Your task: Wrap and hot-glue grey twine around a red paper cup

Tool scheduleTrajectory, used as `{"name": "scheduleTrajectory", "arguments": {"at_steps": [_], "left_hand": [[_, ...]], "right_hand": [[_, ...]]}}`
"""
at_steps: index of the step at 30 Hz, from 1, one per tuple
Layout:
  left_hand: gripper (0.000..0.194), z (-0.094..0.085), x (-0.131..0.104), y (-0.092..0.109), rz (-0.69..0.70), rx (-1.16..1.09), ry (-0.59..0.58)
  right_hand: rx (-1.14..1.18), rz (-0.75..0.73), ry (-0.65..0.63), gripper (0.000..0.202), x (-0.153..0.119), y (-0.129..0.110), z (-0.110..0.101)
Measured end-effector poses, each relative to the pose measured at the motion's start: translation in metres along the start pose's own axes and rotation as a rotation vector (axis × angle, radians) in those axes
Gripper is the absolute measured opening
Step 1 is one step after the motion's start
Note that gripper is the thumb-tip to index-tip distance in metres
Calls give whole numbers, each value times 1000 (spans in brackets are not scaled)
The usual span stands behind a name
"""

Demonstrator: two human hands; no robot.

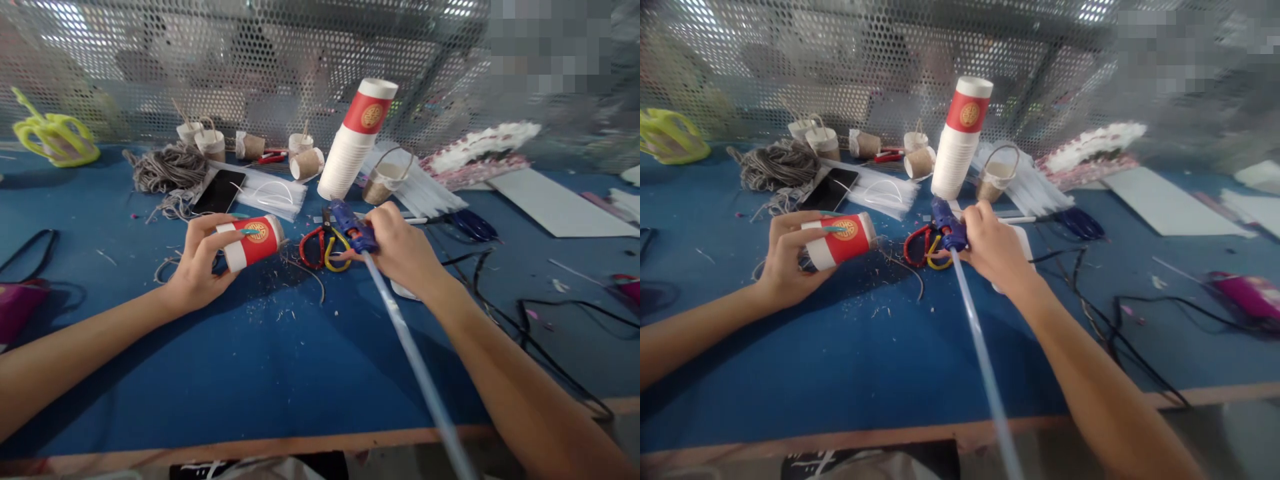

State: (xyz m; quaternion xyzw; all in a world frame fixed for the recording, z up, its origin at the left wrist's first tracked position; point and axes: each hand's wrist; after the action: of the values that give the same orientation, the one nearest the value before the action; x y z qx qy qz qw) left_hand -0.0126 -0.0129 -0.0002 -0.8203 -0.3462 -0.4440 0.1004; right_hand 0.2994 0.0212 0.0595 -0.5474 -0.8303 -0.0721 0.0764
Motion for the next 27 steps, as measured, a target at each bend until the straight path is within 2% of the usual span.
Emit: {"name": "scheduleTrajectory", "arguments": {"at_steps": [2,4,9,12,15,16,17,19,21,22,24,27], "left_hand": [[52,0,0,0,18,-18,-13],[53,-1,0,0,41,-20,-25],[55,-1,1,-1,82,-45,-41],[54,-1,1,0,92,-51,-48],[53,0,0,0,84,-42,-50],[53,0,-1,0,78,-42,-54],[53,0,-2,0,71,-45,-61],[54,1,-3,-1,60,-54,-80],[55,1,-4,-2,65,-64,-92],[55,1,-5,-2,75,-71,-92],[55,2,-5,-3,90,-88,-91],[58,1,-5,-4,92,-118,-98]], "right_hand": [[-151,15,-107,42,4,7,3],[-150,20,-198,44,6,12,6],[211,5,-341,44,8,25,4],[352,25,-421,56,4,31,-11],[384,60,-501,67,-4,29,-31],[374,59,-484,65,-7,25,-36],[362,52,-411,61,-9,19,-39],[396,25,-166,48,-12,3,-39],[577,-47,19,38,-14,-16,-32],[734,-117,41,39,-15,-26,-26],[1056,-232,-105,40,-16,-42,-14],[1225,-210,-242,52,-17,-55,-2]]}}
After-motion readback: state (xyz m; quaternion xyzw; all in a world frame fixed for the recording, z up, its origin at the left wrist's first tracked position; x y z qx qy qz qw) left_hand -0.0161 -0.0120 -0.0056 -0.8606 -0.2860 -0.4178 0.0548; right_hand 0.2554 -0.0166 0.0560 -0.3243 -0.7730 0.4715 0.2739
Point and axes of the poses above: each hand's wrist, its own x-axis towards the middle knuckle, its own z-axis out of the palm, y = z × x, and after that the axes turned 5 degrees about -y, right-handed
